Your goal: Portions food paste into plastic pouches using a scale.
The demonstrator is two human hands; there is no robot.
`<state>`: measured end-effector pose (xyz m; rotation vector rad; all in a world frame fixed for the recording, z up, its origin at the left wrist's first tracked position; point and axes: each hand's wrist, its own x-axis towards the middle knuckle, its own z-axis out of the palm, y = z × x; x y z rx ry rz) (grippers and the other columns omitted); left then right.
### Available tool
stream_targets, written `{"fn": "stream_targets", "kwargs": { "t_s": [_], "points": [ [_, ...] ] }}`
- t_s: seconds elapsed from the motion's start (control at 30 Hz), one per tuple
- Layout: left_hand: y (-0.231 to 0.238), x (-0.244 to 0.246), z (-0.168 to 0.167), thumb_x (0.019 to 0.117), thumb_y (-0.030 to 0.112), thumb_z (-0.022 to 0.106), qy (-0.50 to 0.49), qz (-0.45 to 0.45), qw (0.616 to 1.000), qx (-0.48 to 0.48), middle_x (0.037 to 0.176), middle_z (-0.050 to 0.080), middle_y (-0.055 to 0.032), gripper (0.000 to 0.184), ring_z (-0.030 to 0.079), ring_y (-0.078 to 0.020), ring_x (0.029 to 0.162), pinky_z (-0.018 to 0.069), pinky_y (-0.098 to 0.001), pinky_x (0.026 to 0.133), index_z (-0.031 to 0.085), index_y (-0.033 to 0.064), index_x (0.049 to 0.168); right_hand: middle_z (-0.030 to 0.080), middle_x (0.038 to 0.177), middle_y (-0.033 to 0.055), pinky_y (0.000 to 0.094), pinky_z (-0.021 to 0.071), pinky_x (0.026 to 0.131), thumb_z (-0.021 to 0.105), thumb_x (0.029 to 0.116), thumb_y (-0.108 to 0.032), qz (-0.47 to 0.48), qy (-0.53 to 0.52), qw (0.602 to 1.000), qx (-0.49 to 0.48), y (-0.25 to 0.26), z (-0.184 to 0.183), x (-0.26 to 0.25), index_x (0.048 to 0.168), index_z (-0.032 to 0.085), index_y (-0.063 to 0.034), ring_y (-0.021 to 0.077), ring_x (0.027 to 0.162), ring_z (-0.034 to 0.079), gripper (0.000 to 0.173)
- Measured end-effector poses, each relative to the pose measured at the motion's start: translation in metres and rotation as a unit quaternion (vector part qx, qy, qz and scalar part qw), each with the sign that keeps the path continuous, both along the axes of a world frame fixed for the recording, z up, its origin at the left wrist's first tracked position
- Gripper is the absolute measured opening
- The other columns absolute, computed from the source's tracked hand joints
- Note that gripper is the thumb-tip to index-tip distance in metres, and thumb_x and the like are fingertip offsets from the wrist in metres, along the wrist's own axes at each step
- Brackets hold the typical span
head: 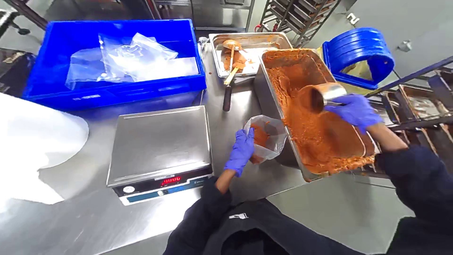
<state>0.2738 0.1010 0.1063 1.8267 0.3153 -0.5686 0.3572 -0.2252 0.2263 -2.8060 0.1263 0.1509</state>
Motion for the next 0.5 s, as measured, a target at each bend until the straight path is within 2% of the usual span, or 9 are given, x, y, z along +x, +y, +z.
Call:
{"fn": "stream_targets", "kwargs": {
  "t_s": [0.03,0.1,0.2,0.27,0.37,0.5],
  "points": [
    [-0.001,0.000,0.001,0.1114,0.043,0.032,-0.001,-0.001,1.000,0.003,0.132,0.058,-0.0262,0.057,0.064,-0.0361,0.113,0.0522,-0.0548,0.096,0.045,-0.0018,0.143,0.072,0.098,0.0236,0.0658,0.0479,0.090,0.075,0.0940,-0.017,0.073,0.041,0.993,-0.077,-0.006,-0.022,0.022,0.095,0.078,-0.0018,0.0432,0.104,0.065,0.016],
    [-0.004,0.000,0.001,0.1114,0.043,0.031,-0.002,0.005,1.000,0.007,0.131,0.058,-0.0257,0.056,0.065,-0.0347,0.111,0.0533,-0.0536,0.094,0.045,-0.0012,0.143,0.072,0.102,0.0207,0.0665,0.0479,0.093,0.068,0.0943,-0.018,0.195,0.131,0.949,-0.211,-0.013,-0.065,0.055,0.094,0.077,-0.0070,0.0460,0.114,0.062,0.014],
    [-0.008,0.002,0.001,0.1115,0.041,0.033,-0.011,0.014,1.000,0.012,0.130,0.058,-0.0259,0.055,0.064,-0.0344,0.111,0.0530,-0.0528,0.094,0.046,-0.0022,0.142,0.069,0.111,0.0256,0.0660,0.0453,0.098,0.067,0.0919,-0.009,0.294,0.261,0.877,-0.277,0.008,-0.097,0.061,0.102,0.074,0.0002,0.0491,0.118,0.059,0.016],
    [-0.009,0.000,-0.002,0.1112,0.040,0.035,-0.017,0.026,0.999,0.011,0.128,0.059,-0.0252,0.053,0.064,-0.0334,0.111,0.0529,-0.0519,0.094,0.048,-0.0027,0.140,0.067,0.110,0.0274,0.0656,0.0441,0.097,0.068,0.0907,-0.008,0.327,0.321,0.845,-0.276,0.024,-0.100,0.043,0.101,0.071,0.0034,0.0501,0.118,0.057,0.015],
    [-0.007,-0.006,-0.003,0.1111,0.038,0.037,-0.016,0.041,0.999,0.001,0.129,0.059,-0.0251,0.052,0.064,-0.0323,0.112,0.0528,-0.0509,0.095,0.047,-0.0030,0.141,0.067,0.110,0.0272,0.0661,0.0460,0.093,0.072,0.0898,-0.008,0.345,0.385,0.821,-0.243,0.038,-0.092,0.007,0.102,0.072,0.0032,0.0498,0.117,0.058,0.017],
    [-0.004,-0.007,-0.002,0.1110,0.039,0.038,-0.019,0.046,0.999,-0.012,0.130,0.059,-0.0252,0.053,0.064,-0.0327,0.114,0.0520,-0.0513,0.097,0.047,-0.0033,0.142,0.068,0.096,0.0259,0.0643,0.0464,0.086,0.074,0.0914,-0.018,0.345,0.410,0.832,-0.142,0.034,-0.096,-0.026,0.089,0.073,0.0037,0.0461,0.100,0.064,0.021]
  ]
}}
